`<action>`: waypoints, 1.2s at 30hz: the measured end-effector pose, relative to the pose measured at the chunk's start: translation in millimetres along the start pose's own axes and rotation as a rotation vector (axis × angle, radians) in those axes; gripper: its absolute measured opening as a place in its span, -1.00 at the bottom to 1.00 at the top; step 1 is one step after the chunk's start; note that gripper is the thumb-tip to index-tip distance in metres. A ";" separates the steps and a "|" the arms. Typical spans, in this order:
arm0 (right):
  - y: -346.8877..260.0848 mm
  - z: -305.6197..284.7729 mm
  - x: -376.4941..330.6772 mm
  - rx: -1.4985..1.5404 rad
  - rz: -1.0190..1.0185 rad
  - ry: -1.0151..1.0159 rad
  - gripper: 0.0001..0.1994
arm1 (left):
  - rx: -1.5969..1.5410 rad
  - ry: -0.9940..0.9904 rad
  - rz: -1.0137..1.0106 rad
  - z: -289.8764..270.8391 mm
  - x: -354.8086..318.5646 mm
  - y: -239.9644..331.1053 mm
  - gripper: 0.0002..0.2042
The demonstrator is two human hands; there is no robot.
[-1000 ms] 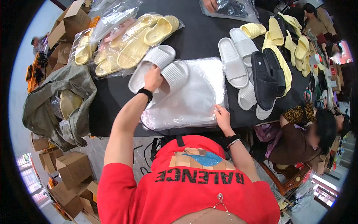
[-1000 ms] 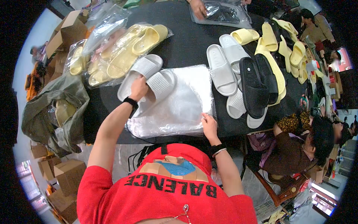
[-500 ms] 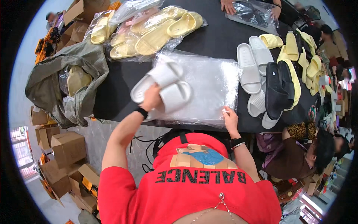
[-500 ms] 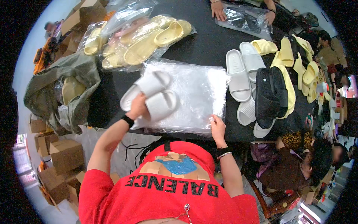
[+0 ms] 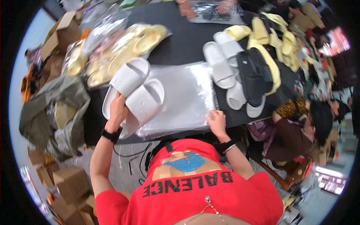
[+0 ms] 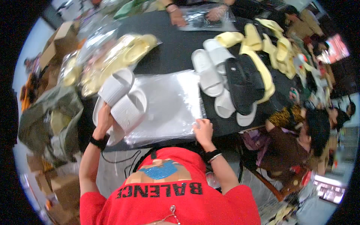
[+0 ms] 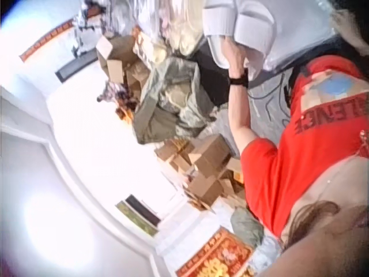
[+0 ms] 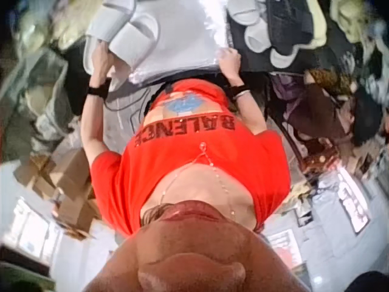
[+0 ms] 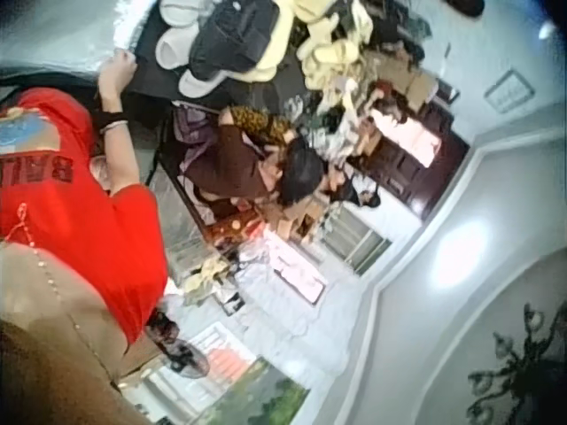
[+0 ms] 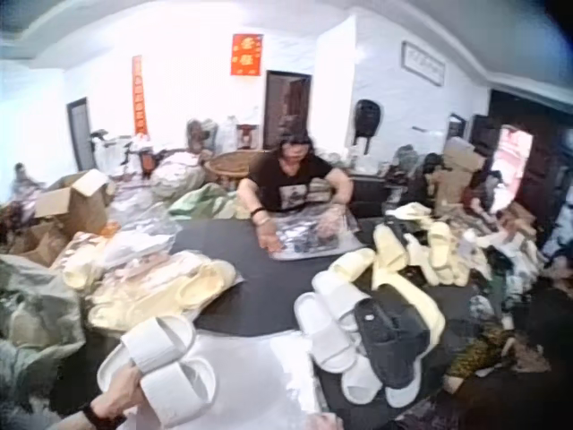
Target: The recorder is seen putting pairs of sandals into clear plastic bags.
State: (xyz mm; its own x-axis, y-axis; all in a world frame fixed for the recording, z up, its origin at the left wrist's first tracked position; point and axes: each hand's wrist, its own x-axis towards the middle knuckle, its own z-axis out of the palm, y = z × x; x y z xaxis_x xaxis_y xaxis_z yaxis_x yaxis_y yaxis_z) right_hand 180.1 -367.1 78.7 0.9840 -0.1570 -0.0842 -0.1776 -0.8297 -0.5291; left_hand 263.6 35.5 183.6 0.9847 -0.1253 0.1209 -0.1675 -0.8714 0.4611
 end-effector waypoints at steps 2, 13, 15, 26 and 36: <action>-18.2 -8.1 2.2 -0.043 0.024 0.025 -0.57 | -0.036 -0.040 0.148 7.1 9.2 29.9 -0.62; -66.7 -67.1 23.4 0.399 -0.280 -0.184 -0.28 | 0.070 -0.306 0.701 58.6 44.3 124.9 -0.81; -67.5 -68.5 21.7 0.350 -0.161 -0.111 -0.31 | 0.082 -0.302 0.693 57.1 47.6 135.7 -0.81; -41.1 -110.1 74.9 0.829 -0.190 0.013 -0.62 | -0.375 -0.028 0.449 32.9 69.0 164.3 -0.53; 13.3 -185.2 156.1 0.663 0.056 0.201 -0.14 | -0.655 -0.062 -0.017 11.3 53.1 98.7 -0.76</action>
State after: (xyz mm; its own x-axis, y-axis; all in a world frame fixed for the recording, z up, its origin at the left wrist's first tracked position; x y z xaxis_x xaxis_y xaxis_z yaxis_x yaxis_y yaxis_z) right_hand 328.9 -501.8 215.0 0.9405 -0.3398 -0.0022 -0.1198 -0.3256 -0.9379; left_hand 299.9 -62.5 225.6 0.9852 -0.1580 0.0667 -0.1265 -0.4068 0.9047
